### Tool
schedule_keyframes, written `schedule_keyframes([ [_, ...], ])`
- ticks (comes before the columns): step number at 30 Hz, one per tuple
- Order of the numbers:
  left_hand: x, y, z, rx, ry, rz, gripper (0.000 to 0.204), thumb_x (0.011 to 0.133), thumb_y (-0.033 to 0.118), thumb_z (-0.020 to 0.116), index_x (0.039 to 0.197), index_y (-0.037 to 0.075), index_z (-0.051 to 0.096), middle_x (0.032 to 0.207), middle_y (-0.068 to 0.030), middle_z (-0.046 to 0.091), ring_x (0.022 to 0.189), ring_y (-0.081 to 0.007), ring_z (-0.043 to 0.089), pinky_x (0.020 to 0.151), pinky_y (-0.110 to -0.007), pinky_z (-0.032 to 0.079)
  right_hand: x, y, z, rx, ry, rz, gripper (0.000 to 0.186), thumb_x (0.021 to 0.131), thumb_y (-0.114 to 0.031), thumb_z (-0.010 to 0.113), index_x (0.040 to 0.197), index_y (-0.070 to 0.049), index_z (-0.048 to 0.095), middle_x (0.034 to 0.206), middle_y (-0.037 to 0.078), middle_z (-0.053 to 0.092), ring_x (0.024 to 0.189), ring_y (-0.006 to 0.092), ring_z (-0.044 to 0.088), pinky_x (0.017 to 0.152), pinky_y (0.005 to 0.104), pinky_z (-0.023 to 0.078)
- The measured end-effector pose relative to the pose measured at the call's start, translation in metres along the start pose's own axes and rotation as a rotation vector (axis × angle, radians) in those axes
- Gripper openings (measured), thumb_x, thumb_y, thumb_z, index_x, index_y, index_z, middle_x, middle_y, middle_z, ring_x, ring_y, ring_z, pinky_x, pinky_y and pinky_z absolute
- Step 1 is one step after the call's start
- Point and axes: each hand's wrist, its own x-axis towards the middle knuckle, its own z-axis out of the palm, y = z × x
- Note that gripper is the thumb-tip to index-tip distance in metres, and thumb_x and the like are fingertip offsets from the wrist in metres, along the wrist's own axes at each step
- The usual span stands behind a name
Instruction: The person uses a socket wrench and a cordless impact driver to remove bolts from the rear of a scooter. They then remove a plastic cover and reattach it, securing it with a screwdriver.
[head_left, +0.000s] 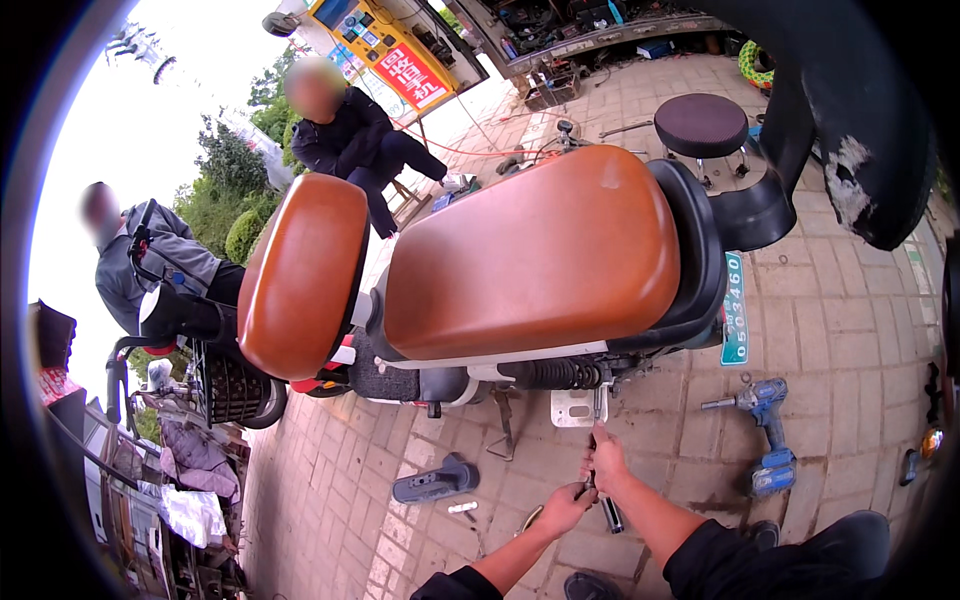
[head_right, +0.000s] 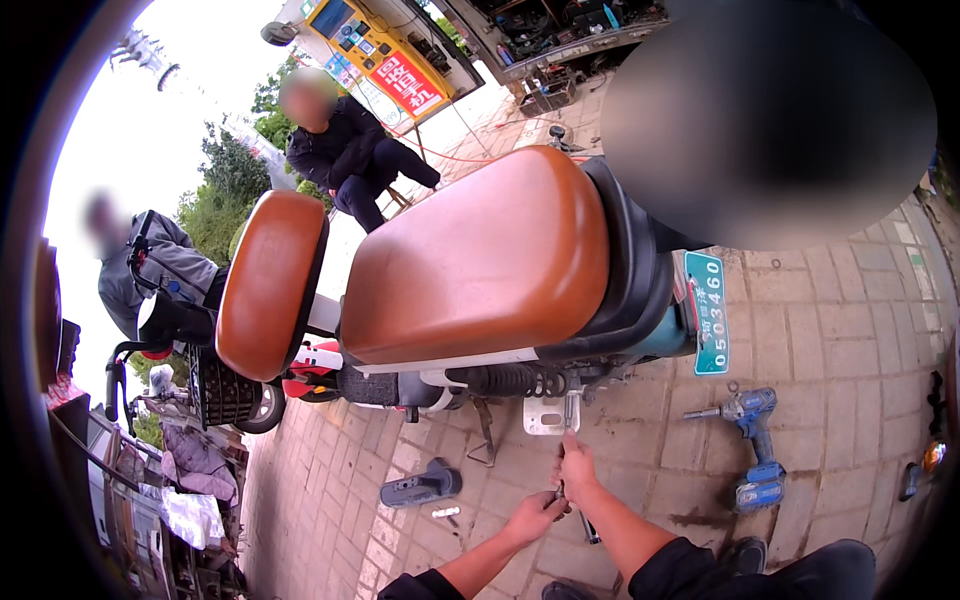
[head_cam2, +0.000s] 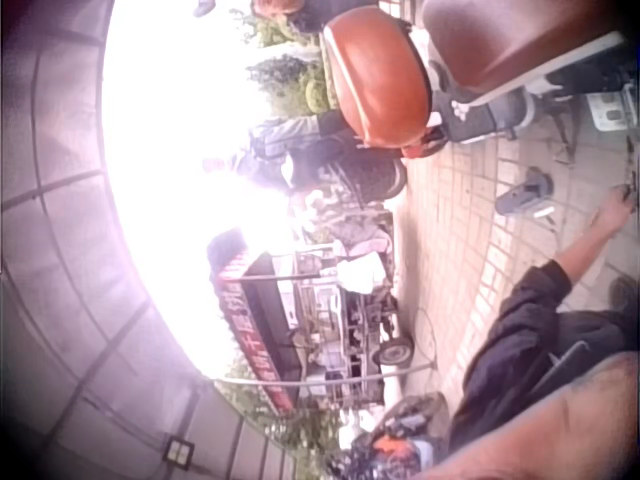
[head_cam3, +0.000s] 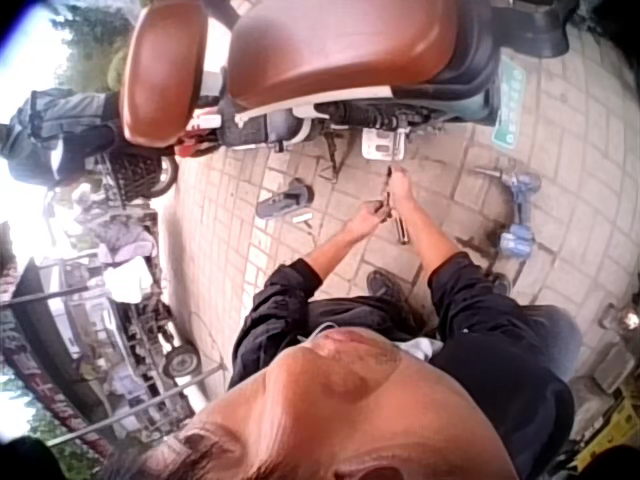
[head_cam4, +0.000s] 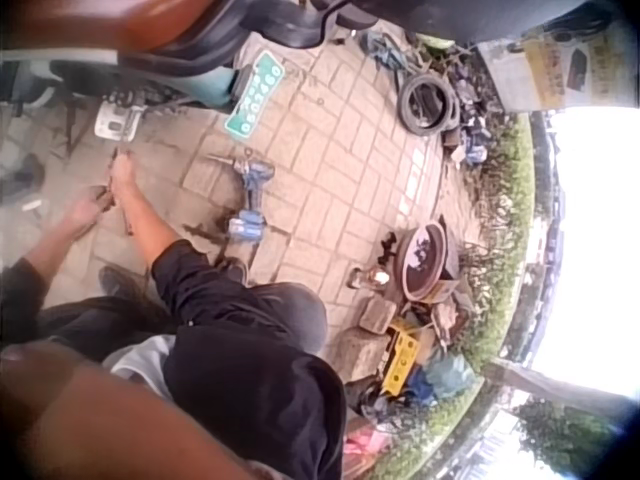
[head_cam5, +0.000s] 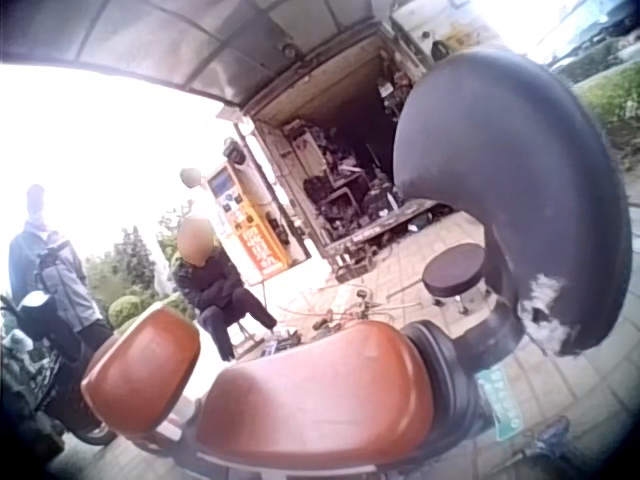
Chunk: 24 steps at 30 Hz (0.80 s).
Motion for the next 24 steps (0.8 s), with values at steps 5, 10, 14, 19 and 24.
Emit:
schedule_keyframes([
  [5,-0.003,0.007,-0.006,-0.313,-0.124,0.017,0.032,0.094,0.027,0.053,0.102,-0.003,0.060,0.095,-0.0065,0.062,0.081,-0.0119,0.056,0.076,-0.027,0.046,0.002,0.006,-0.003,-0.023,0.003,-0.041,0.042,0.093,-0.046,0.046,0.070,-0.013,0.037,0.051,-0.002,0.030,0.038,0.0117,0.029,0.036,0.0287,0.026],
  [10,-0.005,0.005,-0.003,-0.306,-0.186,0.007,0.033,0.095,0.029,0.053,0.104,-0.002,0.059,0.093,-0.0054,0.061,0.081,-0.0118,0.055,0.076,-0.027,0.046,-0.002,0.013,-0.008,-0.091,0.065,-0.083,0.043,0.094,-0.047,0.044,0.072,-0.011,0.038,0.051,-0.001,0.032,0.038,0.0122,0.031,0.035,0.0290,0.027],
  [14,-0.004,0.010,-0.002,-0.307,-0.211,0.010,0.033,0.095,0.030,0.052,0.105,-0.001,0.059,0.093,-0.0051,0.061,0.082,-0.0119,0.055,0.078,-0.026,0.045,0.000,0.014,-0.012,-0.111,0.083,-0.141,0.043,0.095,-0.046,0.042,0.072,-0.010,0.037,0.051,0.000,0.032,0.037,0.0120,0.031,0.034,0.0291,0.026],
  [19,-0.001,0.011,-0.002,-0.298,-0.239,0.023,0.033,0.096,0.030,0.051,0.106,-0.001,0.059,0.095,-0.0051,0.061,0.083,-0.0120,0.055,0.079,-0.026,0.045,-0.003,0.008,-0.012,-0.121,0.085,-0.144,0.044,0.095,-0.046,0.042,0.072,-0.010,0.038,0.051,-0.001,0.033,0.037,0.0117,0.031,0.034,0.0283,0.026],
  [24,0.001,0.009,-0.002,-0.335,-0.280,0.006,0.033,0.096,0.029,0.049,0.110,0.000,0.058,0.098,-0.0040,0.061,0.086,-0.0115,0.054,0.080,-0.026,0.045,-0.005,0.004,-0.014,-0.125,0.074,-0.133,0.043,0.095,-0.046,0.044,0.071,-0.010,0.038,0.050,-0.001,0.032,0.037,0.0110,0.030,0.034,0.0273,0.024],
])
